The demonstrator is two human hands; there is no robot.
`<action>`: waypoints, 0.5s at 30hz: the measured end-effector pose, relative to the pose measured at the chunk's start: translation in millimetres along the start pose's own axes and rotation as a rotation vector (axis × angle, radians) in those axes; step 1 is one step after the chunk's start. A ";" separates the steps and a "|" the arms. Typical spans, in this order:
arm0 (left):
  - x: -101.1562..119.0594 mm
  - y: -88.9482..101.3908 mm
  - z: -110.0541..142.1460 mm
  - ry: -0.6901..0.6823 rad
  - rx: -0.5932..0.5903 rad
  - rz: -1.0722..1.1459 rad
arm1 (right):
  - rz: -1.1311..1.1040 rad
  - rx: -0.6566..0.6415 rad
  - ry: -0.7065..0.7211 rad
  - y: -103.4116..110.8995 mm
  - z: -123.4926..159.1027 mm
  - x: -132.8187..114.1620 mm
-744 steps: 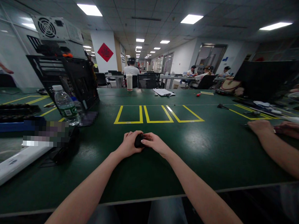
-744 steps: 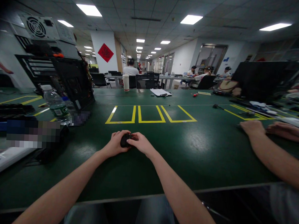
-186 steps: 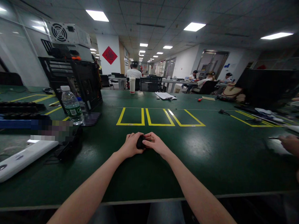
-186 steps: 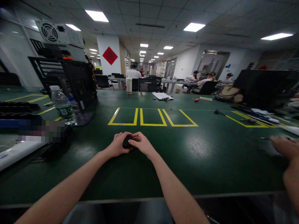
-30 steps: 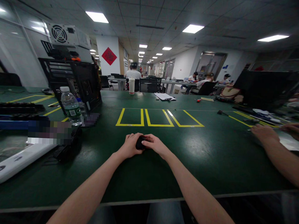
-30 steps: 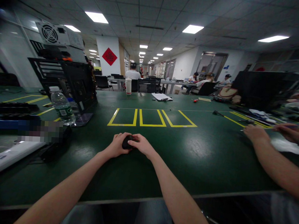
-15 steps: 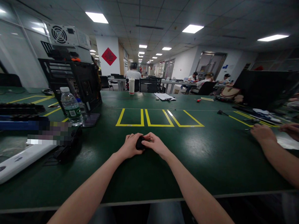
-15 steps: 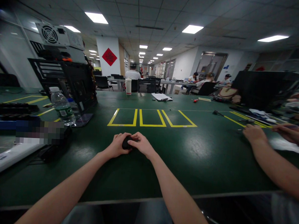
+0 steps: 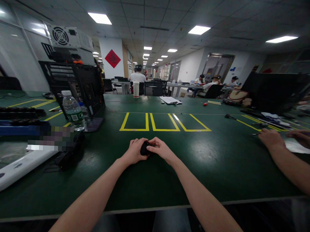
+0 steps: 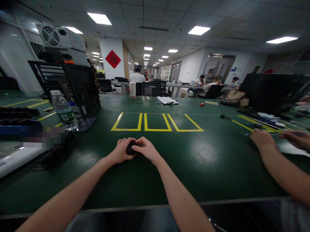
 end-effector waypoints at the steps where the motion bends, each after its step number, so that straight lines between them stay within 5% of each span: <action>1: 0.2 0.0 0.1 -0.002 -0.001 0.005 | 0.010 0.011 0.010 0.3 -0.6 0.4; 8: -2.4 -0.8 -0.1 -0.003 0.007 0.013 | 0.063 0.019 -0.100 3.7 -1.4 9.2; 15: -2.1 -0.5 -0.1 0.003 0.000 0.017 | -0.001 -0.060 -0.050 -0.2 3.5 0.2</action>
Point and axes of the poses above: each hand's wrist, its own z-axis away from the middle knuckle, its own y-axis out of the back of the hand, x = y × z, the point moved 5 cm from there along -z, towards the middle knuckle, and after that the axes turned 1 degree about z, right-handed, at the moved point
